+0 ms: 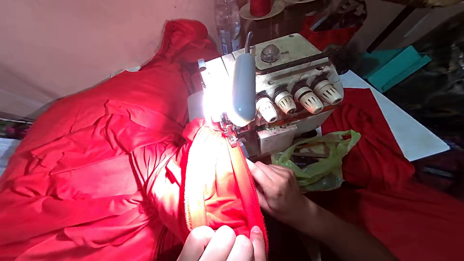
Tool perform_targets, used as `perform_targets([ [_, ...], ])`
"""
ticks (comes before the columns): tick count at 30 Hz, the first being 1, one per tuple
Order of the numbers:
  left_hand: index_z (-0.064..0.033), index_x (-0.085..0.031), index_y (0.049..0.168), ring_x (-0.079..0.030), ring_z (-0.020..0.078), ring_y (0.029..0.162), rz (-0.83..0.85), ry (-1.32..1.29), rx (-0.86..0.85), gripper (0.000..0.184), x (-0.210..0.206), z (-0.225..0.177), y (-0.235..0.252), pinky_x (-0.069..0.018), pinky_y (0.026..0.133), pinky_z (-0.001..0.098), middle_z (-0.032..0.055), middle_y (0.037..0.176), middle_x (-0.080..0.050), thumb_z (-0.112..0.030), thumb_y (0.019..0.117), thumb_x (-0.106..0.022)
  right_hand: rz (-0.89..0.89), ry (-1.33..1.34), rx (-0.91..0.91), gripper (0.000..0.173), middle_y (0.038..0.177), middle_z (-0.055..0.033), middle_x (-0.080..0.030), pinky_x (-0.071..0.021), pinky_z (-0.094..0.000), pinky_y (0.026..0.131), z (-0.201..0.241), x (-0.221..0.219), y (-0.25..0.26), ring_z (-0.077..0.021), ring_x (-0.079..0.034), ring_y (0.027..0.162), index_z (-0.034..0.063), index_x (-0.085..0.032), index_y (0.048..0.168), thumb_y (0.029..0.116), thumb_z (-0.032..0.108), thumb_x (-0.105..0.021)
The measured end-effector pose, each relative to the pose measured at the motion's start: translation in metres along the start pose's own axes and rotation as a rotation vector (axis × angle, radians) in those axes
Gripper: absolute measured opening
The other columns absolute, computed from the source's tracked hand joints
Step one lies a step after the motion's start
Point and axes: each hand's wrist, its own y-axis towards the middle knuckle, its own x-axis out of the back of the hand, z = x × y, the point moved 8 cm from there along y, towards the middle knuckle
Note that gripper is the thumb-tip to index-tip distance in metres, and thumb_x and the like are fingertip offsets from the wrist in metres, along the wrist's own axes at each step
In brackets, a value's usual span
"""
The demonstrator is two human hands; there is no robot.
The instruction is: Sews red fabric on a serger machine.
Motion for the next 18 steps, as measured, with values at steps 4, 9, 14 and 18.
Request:
perform_targets([
  [4,-0.004,-0.077,0.092,-0.046,0.0197,0.066,-0.006,0.028,0.002,0.019,0.001,-0.001,0.0,-0.0326,0.071,0.0332,0.0045,0.064,-0.056,-0.014,0.0952,-0.062,0.049,-0.012,-0.017,0.037,0.063,-0.0056,-0.063,-0.042,-0.0299,0.045,0.0,-0.003,0.0,-0.0175,-0.056,0.049,-0.0025,-0.074,0.115,0.0939,0.017,-0.051],
  [9,-0.0036,-0.076,0.091,-0.046,0.02,0.067,-0.017,0.044,-0.009,0.019,0.003,-0.002,0.002,-0.0324,0.073,0.0333,0.0046,0.064,-0.055,-0.015,0.0958,-0.062,0.094,-0.025,0.022,0.031,0.064,-0.0071,-0.064,-0.0426,-0.0312,0.044,0.006,-0.006,0.003,-0.0192,-0.059,0.049,-0.0033,-0.074,0.102,0.0894,0.014,-0.052],
  [14,-0.0032,-0.076,0.091,-0.047,0.0204,0.068,-0.013,0.069,-0.011,0.019,0.003,-0.004,0.001,-0.033,0.074,0.0334,0.0049,0.064,-0.057,-0.015,0.0959,-0.062,0.111,-0.008,0.037,0.026,0.063,-0.007,-0.061,-0.0434,-0.0317,0.044,0.006,-0.01,0.003,-0.0196,-0.059,0.05,-0.0024,-0.074,0.096,0.0858,0.012,-0.055],
  [18,-0.0025,-0.076,0.094,-0.046,0.0201,0.067,0.0,0.062,-0.03,0.02,0.001,-0.004,-0.002,-0.0331,0.073,0.0331,0.005,0.065,-0.056,-0.015,0.0964,-0.061,0.117,-0.011,0.043,0.025,0.063,-0.0069,-0.062,-0.0428,-0.0318,0.044,0.007,-0.012,0.003,-0.0197,-0.059,0.05,-0.0021,-0.074,0.094,0.084,0.012,-0.056],
])
